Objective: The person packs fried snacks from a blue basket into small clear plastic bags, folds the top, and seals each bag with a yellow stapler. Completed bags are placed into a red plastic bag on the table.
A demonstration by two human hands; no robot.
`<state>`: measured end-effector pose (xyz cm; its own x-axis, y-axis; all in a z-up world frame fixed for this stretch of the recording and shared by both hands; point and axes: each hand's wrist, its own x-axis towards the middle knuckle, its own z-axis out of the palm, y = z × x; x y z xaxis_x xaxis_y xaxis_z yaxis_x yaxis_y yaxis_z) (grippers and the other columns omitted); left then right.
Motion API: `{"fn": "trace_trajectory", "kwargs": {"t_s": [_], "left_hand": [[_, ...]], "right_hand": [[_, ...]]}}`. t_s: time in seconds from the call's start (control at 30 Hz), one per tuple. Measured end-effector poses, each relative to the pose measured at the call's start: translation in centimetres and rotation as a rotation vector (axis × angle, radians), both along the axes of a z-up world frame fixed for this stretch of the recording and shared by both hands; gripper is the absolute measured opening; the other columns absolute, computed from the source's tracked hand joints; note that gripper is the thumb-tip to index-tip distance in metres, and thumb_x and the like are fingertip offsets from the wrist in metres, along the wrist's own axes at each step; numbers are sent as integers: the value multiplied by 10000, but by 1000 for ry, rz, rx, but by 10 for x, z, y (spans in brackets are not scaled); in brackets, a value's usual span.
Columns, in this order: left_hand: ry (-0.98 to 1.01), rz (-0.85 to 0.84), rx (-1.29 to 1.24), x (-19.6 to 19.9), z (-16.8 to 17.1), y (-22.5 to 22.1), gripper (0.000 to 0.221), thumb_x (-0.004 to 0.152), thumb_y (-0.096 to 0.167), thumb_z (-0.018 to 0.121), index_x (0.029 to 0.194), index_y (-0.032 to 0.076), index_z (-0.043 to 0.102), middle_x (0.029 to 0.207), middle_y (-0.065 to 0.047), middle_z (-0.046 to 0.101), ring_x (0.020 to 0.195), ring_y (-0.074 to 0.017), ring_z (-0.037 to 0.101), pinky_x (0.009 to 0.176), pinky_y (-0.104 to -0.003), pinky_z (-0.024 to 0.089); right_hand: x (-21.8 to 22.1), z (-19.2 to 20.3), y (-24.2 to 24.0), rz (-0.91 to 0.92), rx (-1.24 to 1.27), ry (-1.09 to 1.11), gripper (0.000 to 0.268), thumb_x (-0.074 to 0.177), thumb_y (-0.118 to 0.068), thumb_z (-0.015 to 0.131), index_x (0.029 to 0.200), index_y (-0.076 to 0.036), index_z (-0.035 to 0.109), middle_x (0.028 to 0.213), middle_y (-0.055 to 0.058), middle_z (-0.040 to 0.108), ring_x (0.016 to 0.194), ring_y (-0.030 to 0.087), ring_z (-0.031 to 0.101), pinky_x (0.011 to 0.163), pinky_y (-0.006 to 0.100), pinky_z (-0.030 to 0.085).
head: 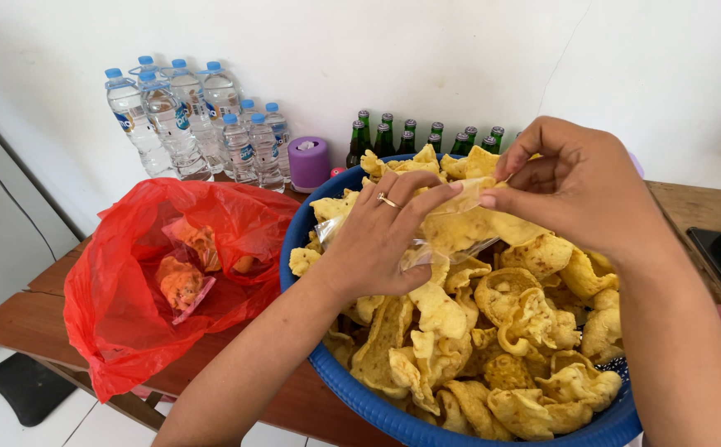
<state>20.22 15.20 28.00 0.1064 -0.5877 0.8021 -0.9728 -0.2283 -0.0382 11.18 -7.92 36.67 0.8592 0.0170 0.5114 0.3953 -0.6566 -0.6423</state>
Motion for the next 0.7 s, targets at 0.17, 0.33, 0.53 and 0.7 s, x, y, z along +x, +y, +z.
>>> {"fn": "trace_trajectory", "kwargs": {"t_s": [0.17, 0.33, 0.53, 0.7], "left_hand": [[17, -42, -102, 3, 0, 3, 961, 684, 237, 786, 1533, 144, 346, 1392, -141, 501, 1296, -364, 505, 1147, -509, 403], [30, -48, -153, 5, 0, 7, 923, 742, 217, 795, 1543, 138, 344, 1404, -129, 510, 1311, -350, 510, 1164, -497, 408], [30, -25, -151, 4, 0, 7, 930, 714, 221, 800, 1530, 156, 360, 1392, -135, 507, 1280, -346, 515, 1097, -472, 425], [-44, 65, -197, -1, 3, 5, 946, 737, 259, 815, 1553, 175, 345, 1415, -157, 475, 1248, -339, 511, 1059, -460, 418]], "right_hand": [[-5, 12, -14, 379, -181, -82, 292, 804, -9, 765, 1070, 7, 644, 1155, 152, 726, 1128, 222, 694, 964, 367, 572], [2, 7, -12, 259, -50, -24, 357, 835, 33, 721, 1181, -14, 651, 1208, 126, 729, 1079, 187, 720, 845, 348, 618], [10, -7, 3, 179, 118, -61, 273, 861, 9, 755, 1110, 1, 645, 1066, 94, 728, 1021, 135, 729, 826, 295, 628], [12, -8, 8, -105, 3, 97, 218, 923, -122, 740, 1127, -49, 714, 822, 79, 697, 679, 86, 563, 553, 236, 420]]}}
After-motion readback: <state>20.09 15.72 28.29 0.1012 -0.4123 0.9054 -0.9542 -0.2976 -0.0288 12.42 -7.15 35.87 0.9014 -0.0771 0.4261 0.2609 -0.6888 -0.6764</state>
